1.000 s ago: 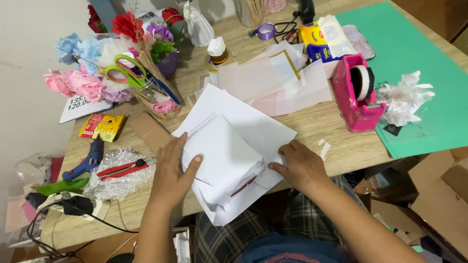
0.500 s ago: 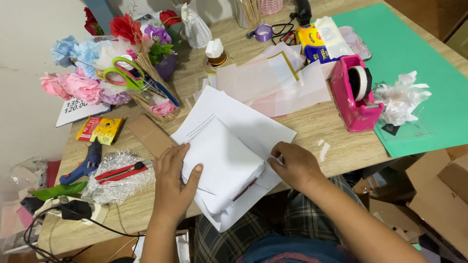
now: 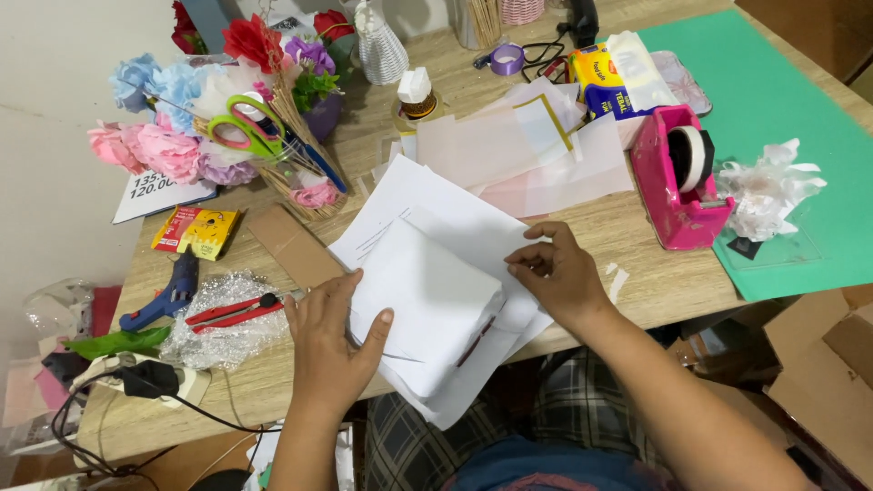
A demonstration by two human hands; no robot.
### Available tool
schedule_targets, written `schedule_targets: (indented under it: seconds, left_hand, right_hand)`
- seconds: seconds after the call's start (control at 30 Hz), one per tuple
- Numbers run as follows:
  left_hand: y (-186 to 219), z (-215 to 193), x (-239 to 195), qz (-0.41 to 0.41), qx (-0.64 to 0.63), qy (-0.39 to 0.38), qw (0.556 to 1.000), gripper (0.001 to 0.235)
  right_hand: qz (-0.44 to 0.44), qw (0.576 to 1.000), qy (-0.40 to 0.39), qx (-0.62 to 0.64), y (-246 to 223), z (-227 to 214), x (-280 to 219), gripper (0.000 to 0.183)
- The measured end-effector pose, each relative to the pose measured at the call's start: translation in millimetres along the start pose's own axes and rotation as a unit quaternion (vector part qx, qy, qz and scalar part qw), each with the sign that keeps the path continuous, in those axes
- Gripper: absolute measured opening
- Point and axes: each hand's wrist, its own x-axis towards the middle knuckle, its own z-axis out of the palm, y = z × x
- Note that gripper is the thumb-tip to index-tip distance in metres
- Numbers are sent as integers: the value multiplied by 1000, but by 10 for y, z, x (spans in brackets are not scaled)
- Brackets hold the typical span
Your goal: The person folds a printed paper template into a small box shape and secures the edges with adhesive tape. They repeatedly fold flaps, align edges, and apply tape to hold the structure together.
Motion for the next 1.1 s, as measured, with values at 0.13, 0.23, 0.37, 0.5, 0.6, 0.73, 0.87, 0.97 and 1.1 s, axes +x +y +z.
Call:
schedule_targets:
  seconds: [0.13, 0.23, 0.37, 0.5, 0.6, 0.73, 0.87, 0.97, 1.1]
  left_hand:
    - [179, -64, 13, -26, 3, -28, 999, 69]
    - [295, -112, -9, -59, -27, -51, 997, 83]
    - [488, -171, -25, -197, -65, -133, 969, 119]
    - [509, -11, -163, -192, -78, -97, 974, 149]
    - [639, 12, -200, -198, -92, -38, 975, 143]
    - [459, 339, -403, -130, -59, 7, 990, 138]
    - [407, 464, -447, 54, 17, 164, 985, 132]
    - [376, 444, -474, 124, 108, 167, 972, 116]
    - [680, -38, -270, 123, 198, 8, 973, 103]
  right_hand:
    - [-76, 997, -2, 2, -93, -80, 101, 38]
    - [-148, 989, -8, 16, -182, -93, 125, 36]
    - [-351, 936, -13, -23, -328, -97, 86, 28]
    - [-376, 916, -89, -106, -588, -131, 12, 13]
    - [-442, 875, -99, -170, -532, -186, 49, 20]
    - [-346, 911, -124, -188, -565, -273, -95, 13]
    - [-385, 910, -112, -107, -424, -288, -223, 18]
    - [-448, 882, -88, -117, -363, -273, -284, 18]
    - [-518, 838, -64, -157, -358, -270, -321, 19]
